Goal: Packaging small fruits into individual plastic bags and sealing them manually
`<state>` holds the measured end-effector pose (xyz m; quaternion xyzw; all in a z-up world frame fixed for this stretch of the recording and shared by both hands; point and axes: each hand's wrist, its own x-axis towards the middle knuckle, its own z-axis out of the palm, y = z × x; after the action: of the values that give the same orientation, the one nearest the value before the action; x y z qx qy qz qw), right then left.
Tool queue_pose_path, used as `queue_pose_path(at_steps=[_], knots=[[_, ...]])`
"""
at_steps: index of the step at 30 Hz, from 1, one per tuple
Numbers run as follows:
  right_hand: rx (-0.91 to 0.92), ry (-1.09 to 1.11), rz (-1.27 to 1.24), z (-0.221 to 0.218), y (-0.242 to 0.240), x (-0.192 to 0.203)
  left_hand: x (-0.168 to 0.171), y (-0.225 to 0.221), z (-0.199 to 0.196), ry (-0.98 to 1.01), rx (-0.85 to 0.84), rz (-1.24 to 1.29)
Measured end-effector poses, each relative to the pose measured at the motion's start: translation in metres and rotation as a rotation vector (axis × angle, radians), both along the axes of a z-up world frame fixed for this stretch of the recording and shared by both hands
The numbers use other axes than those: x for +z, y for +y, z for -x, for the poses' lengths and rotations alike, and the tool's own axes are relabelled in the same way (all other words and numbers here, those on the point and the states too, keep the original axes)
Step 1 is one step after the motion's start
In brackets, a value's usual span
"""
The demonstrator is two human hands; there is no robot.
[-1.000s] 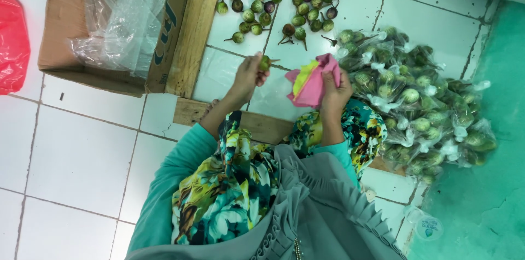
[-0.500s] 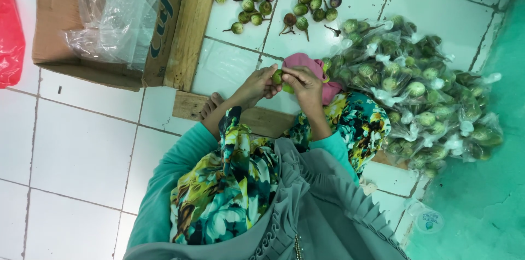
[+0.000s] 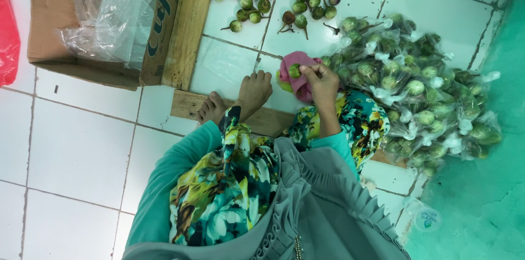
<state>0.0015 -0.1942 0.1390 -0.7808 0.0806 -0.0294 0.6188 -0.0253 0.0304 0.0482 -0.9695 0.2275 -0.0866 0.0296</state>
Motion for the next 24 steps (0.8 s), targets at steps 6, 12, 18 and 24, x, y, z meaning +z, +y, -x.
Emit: queue_pose_path(at_steps=[6, 12, 18, 24], knots=[[0.183, 0.021, -0.037, 0.003, 0.014, 0.0, 0.067, 0.021, -0.03, 0.592, 0.292, 0.645], [0.23, -0.104, 0.138, 0.01, 0.042, 0.034, 0.13, 0.026, -0.033, 0.827, 0.32, 1.15], [0.335, -0.258, 0.137, 0.015, 0.051, 0.048, 0.161, 0.033, -0.029, 0.964, 0.296, 1.229], [0.452, -0.371, -0.013, 0.017, 0.054, 0.064, 0.188, 0.057, -0.03, 0.875, 0.338, 1.141]])
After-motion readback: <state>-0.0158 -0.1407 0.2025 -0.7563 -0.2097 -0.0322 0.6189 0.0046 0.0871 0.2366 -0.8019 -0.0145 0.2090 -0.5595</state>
